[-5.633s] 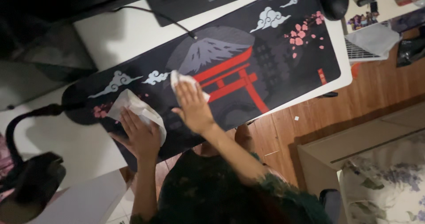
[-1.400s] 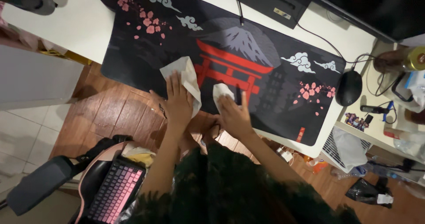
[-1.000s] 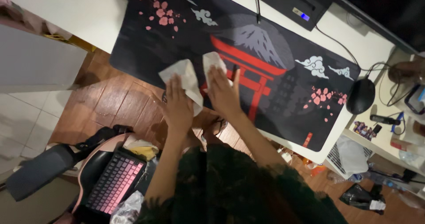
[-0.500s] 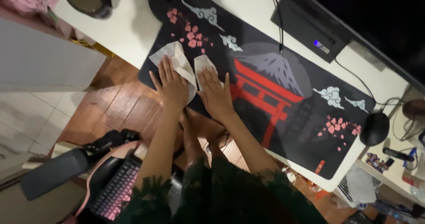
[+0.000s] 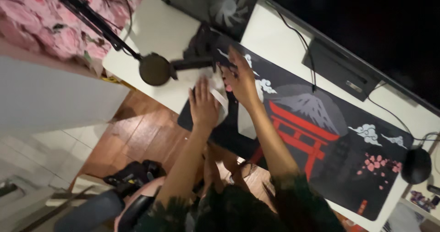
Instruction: The person wipes a large decorative mousepad on a desk with wipes, moving the wipes across the entire surface of the pad.
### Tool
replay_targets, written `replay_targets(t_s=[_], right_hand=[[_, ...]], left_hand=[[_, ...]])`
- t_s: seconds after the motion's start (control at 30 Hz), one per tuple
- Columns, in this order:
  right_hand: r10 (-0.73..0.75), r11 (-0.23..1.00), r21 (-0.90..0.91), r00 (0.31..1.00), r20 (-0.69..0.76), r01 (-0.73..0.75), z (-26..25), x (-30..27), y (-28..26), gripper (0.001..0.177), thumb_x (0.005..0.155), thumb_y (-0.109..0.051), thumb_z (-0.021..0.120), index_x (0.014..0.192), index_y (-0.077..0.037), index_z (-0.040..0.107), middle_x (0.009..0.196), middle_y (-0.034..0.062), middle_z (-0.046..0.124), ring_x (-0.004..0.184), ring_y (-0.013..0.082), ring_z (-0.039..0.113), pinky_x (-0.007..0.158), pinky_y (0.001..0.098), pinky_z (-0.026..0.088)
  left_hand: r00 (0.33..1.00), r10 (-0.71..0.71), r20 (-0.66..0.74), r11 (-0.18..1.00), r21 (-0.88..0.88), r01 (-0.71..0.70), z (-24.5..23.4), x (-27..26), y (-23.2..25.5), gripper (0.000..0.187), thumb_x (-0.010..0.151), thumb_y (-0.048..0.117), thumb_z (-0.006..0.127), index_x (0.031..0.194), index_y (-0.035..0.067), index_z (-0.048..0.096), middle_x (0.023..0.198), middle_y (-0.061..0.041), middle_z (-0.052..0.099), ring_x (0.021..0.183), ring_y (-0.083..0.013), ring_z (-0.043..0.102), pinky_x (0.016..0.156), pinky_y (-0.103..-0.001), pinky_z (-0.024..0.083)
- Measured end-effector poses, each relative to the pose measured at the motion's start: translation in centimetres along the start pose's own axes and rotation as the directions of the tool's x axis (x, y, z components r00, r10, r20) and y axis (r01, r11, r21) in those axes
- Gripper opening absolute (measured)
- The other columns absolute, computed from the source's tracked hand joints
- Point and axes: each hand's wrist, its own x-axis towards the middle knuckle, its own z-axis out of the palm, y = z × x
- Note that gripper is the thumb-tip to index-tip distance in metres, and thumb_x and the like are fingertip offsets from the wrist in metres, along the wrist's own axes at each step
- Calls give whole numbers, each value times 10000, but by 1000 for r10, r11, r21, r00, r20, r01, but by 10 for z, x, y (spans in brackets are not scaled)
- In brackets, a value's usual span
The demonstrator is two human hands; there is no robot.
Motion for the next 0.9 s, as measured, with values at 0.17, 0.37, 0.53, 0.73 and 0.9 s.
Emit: replay_targets(t_s=[0.17,0.37,0.53,0.73,0.9], right_hand=[[-39,998,52,996,77,35,54,88,39,426,1016,-122,648,1418,-66,516,1362,200,577,1205,356,622,848,437,629],[-306,916,-237,946,108,323,118,112,74,218,1013,-163,616,1151,-24,711,1164,225,710,1006,399,713,840,439,570],[194,974,-145,973,124,-175,130,120,13,354,1031,-265,635,1307,-43,643,1135,249,763,1087,355,756,887,395,568],[-104,990,105,989,108,93,45,44,-22,703,972,-36,563,1605,-41,258,1614,268,383,1518,409,361,1221,429,334],[29,901,-426,991,-127,-81,-21,-49,11,479,1058,-49,521,1531,-35,450,1589,205,463,1531,379,397,1302,541,222]], left_hand=[[970,222,94,973,-92,-214,-16,-2,-6,658,983,465,499,1495,53,465,1688,-67,254,1567,-251,181,1256,-554,96],[938,347,-15,916,-207,-342,-15,-2,-21,619,970,454,537,1449,62,545,1619,-82,393,1533,-247,282,1262,-546,160],[951,309,19,905,-312,-288,2,22,-20,647,913,420,556,1448,57,529,1534,-120,455,1489,-302,328,1195,-581,220],[967,93,-239,649,-722,-241,27,70,-8,627,1011,356,592,1532,23,484,1585,-141,432,1510,-301,360,1270,-524,307],[945,304,-120,874,-361,-327,3,116,5,777,897,416,651,1513,17,396,1664,-153,298,1515,-330,290,1236,-575,193]])
